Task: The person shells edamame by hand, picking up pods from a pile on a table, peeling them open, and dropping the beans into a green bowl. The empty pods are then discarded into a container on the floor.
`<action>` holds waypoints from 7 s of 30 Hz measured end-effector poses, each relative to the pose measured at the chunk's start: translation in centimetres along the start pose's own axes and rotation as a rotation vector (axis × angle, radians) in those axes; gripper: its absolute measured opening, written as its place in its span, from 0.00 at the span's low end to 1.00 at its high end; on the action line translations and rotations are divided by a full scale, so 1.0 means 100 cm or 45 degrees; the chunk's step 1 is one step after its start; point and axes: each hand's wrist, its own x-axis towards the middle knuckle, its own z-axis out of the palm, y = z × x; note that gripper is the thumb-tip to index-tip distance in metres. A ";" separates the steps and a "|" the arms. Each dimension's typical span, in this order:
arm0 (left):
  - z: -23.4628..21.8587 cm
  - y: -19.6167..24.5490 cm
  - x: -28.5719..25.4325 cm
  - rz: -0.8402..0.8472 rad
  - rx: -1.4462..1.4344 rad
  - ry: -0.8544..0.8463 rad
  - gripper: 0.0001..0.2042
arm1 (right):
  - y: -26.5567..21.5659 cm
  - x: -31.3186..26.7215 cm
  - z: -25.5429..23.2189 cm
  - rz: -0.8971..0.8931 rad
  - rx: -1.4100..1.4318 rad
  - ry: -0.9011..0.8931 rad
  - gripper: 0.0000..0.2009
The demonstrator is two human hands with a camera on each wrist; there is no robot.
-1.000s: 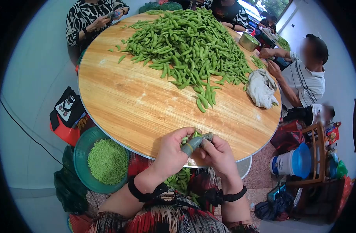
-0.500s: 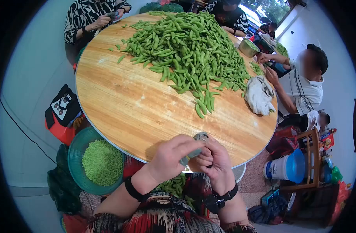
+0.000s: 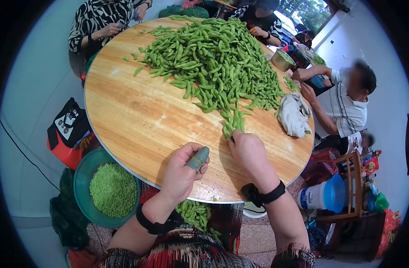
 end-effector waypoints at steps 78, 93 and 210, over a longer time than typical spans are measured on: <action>0.014 -0.022 -0.021 -0.036 0.051 -0.313 0.05 | -0.021 -0.101 -0.030 0.516 2.188 -0.679 0.07; 0.025 -0.029 -0.005 0.279 0.642 -0.109 0.18 | -0.010 -0.089 -0.016 0.403 1.534 -0.178 0.10; 0.012 -0.016 0.012 0.017 0.765 -0.447 0.25 | 0.010 -0.070 -0.012 -0.262 1.231 0.054 0.10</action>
